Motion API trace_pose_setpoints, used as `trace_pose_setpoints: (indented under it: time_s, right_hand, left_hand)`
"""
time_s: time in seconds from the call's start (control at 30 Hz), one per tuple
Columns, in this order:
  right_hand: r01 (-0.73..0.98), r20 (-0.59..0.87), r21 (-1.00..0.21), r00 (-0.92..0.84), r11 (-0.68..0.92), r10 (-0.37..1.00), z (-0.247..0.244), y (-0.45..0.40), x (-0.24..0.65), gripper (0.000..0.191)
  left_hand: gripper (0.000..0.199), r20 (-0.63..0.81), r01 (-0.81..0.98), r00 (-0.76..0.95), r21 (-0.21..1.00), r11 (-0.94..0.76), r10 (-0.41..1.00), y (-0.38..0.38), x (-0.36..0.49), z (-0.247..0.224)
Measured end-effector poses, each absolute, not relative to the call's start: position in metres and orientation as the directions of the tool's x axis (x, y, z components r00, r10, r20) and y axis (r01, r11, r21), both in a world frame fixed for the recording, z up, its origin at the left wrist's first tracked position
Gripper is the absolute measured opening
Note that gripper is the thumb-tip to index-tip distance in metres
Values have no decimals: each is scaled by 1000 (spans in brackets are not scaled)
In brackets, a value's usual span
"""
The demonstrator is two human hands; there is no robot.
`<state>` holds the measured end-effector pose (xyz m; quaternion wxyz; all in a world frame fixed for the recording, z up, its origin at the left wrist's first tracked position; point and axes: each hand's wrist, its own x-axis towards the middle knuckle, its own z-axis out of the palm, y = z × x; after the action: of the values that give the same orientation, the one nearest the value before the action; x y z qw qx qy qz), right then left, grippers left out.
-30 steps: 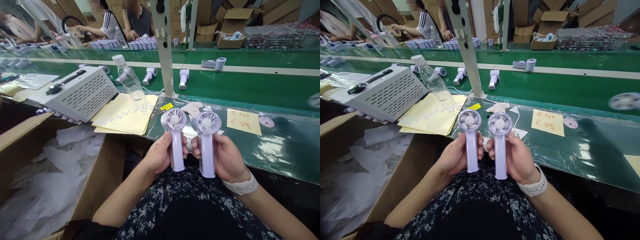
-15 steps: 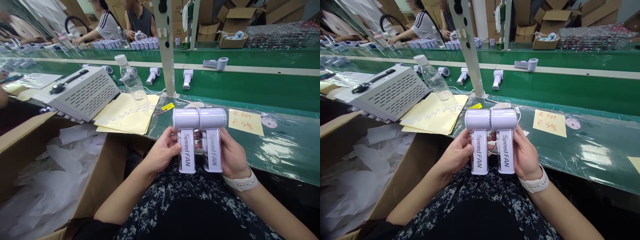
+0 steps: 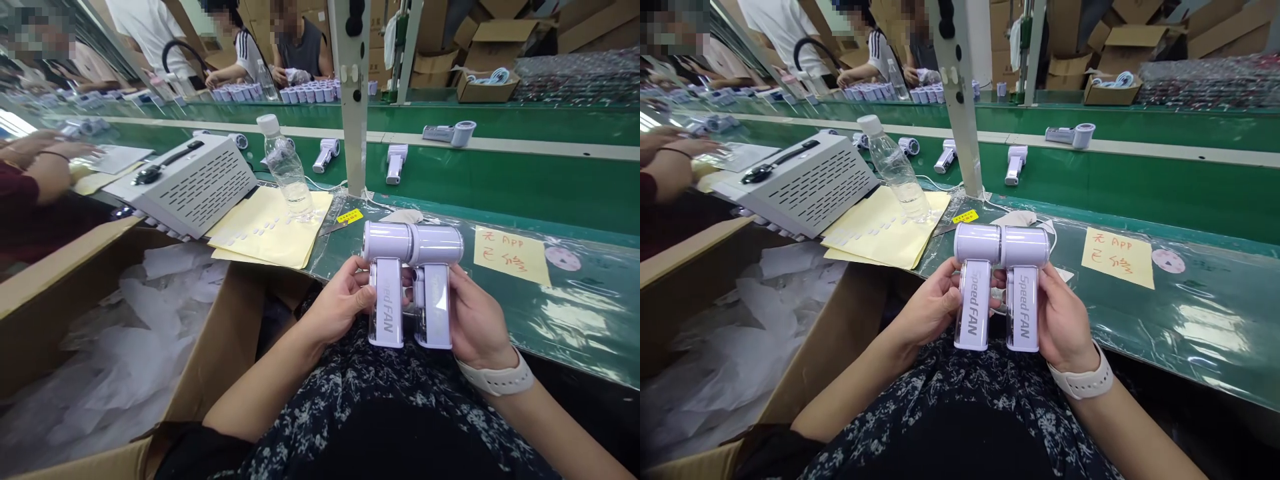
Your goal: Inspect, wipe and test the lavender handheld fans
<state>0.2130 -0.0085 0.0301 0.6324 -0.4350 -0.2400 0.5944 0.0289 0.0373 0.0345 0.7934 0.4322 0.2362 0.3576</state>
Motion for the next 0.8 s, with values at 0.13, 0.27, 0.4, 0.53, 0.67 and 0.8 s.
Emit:
trace_pose_setpoints:
  time_s: [0.13, 0.27, 0.4, 0.53, 0.67, 0.8]
  right_hand:
    - [-524, -161, -851, 207, -30, 965, 29, -9, 215, 30]
    - [-291, 66, -950, 179, 116, 982, 36, -18, 222, 41]
    - [105, 403, -912, 37, 397, 915, 52, -25, 227, 54]
    - [213, 646, -721, -137, 660, 751, 58, -22, 230, 39]
    - [230, 749, -585, -215, 778, 626, 52, -19, 234, 35]
    - [231, 744, -587, -222, 776, 630, 42, -20, 233, 42]
  left_hand:
    - [53, -75, -315, 628, 886, 341, 775, 38, 27, 34]
    - [44, -17, -205, 510, 969, 141, 860, 38, 23, 36]
    - [27, 355, -138, 385, 935, -327, 852, 38, 22, 41]
    - [14, 746, -31, 345, 616, -788, 569, 42, 18, 46]
    - [18, 875, 85, 390, 276, -957, 287, 43, 11, 48]
    - [18, 867, 105, 414, 257, -961, 277, 42, 12, 42]
